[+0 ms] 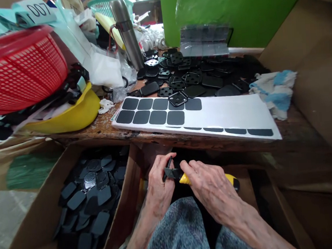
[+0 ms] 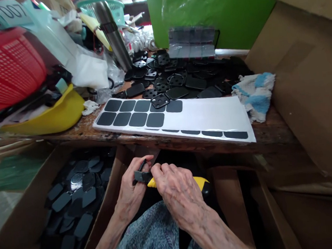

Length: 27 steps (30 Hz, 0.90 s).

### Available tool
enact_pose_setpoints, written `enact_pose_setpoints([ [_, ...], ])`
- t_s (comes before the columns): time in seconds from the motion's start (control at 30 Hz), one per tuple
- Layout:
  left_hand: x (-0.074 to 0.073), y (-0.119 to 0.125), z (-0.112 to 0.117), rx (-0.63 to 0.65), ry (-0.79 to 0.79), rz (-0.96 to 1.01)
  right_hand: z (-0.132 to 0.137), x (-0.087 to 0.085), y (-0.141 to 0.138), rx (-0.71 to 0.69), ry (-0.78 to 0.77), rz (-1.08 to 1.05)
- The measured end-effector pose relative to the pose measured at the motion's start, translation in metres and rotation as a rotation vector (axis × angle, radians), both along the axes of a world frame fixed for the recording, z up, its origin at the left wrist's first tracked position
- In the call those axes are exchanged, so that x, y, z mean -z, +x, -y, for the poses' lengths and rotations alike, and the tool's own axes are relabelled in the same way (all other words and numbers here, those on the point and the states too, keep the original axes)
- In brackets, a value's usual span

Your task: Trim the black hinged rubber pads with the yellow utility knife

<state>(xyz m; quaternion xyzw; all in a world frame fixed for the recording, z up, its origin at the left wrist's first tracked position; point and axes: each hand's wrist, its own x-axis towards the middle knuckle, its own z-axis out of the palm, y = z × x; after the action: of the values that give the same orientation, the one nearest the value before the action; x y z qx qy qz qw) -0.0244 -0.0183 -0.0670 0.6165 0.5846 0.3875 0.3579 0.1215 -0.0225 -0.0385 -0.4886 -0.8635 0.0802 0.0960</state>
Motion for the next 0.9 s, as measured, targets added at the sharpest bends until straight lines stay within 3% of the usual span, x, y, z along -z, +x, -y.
enact_pose_setpoints([
  [0.13,0.002,-0.003,0.002,0.043,0.019,-0.019,-0.003,-0.003,0.002,-0.008,-0.098,0.028],
  [0.23,0.001,-0.006,0.006,0.069,0.020,-0.032,-0.012,0.008,0.010,-0.028,-0.187,0.014],
  [0.37,-0.008,-0.007,0.014,0.013,-0.063,0.076,-0.029,0.035,0.032,0.194,-0.267,-0.081],
  [0.47,-0.011,-0.003,0.013,-0.103,-0.255,0.535,-0.027,0.048,0.039,0.264,-0.461,-0.376],
  [0.57,-0.008,0.003,0.005,-0.291,-0.409,1.106,-0.009,0.054,0.031,0.298,-0.822,-0.861],
  [0.67,-0.009,0.002,-0.004,-0.390,-0.491,1.290,0.007,0.056,0.022,0.422,-1.027,-1.168],
  [0.77,-0.018,-0.016,-0.010,-0.293,-0.625,1.089,0.007,0.047,0.028,0.448,-0.976,-1.150],
  [0.87,-0.019,-0.043,-0.015,-0.164,-0.529,0.453,0.001,0.026,0.041,0.314,-0.755,-0.865],
  [0.9,-0.015,-0.050,-0.016,-0.084,-0.506,0.330,0.001,0.018,0.045,0.270,-0.689,-0.761],
])
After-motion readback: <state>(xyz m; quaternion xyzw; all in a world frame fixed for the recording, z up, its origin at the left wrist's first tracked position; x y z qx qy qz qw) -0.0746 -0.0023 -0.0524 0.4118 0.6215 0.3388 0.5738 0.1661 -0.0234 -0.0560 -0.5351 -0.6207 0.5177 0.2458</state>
